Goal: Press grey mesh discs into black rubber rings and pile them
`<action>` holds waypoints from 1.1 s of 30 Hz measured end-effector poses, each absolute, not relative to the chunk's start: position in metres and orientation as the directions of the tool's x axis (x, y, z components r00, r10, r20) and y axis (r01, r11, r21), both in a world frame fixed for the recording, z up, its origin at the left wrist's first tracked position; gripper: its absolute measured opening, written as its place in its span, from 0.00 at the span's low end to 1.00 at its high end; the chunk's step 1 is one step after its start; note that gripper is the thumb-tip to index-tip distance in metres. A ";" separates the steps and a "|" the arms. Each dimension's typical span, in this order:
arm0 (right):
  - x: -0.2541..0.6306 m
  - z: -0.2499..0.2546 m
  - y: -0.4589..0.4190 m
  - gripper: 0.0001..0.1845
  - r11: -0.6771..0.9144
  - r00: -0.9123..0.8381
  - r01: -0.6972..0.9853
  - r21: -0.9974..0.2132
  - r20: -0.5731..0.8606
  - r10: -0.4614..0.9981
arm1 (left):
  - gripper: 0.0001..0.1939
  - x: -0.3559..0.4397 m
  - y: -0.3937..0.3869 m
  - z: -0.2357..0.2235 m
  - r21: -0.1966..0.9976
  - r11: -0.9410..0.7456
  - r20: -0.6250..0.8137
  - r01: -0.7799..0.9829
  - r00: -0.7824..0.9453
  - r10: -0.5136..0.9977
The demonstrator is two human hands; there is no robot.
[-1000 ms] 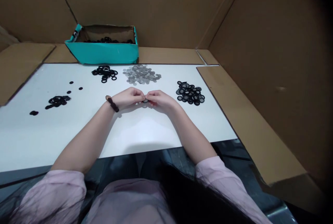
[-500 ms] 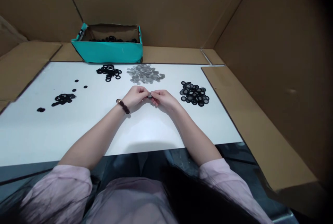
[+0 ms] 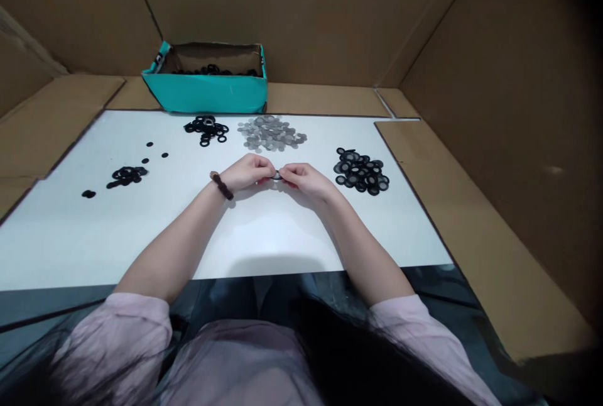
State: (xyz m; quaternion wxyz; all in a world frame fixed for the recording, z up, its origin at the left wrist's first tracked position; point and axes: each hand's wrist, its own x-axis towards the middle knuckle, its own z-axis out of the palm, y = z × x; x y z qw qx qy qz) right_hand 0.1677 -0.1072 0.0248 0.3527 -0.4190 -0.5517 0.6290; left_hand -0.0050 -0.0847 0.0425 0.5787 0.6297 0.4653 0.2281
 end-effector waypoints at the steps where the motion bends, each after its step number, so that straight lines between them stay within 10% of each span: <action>1: 0.167 0.024 -0.107 0.20 -0.144 -0.390 0.028 -0.989 -0.143 0.910 | 0.06 -0.003 -0.084 0.040 0.941 0.096 -0.238 0.325 0.434 0.869; 33: 0.159 0.025 -0.108 0.21 -0.201 -0.247 0.010 -0.980 -0.197 0.949 | 0.11 0.007 -0.094 0.046 0.949 0.118 -0.222 0.292 0.356 0.908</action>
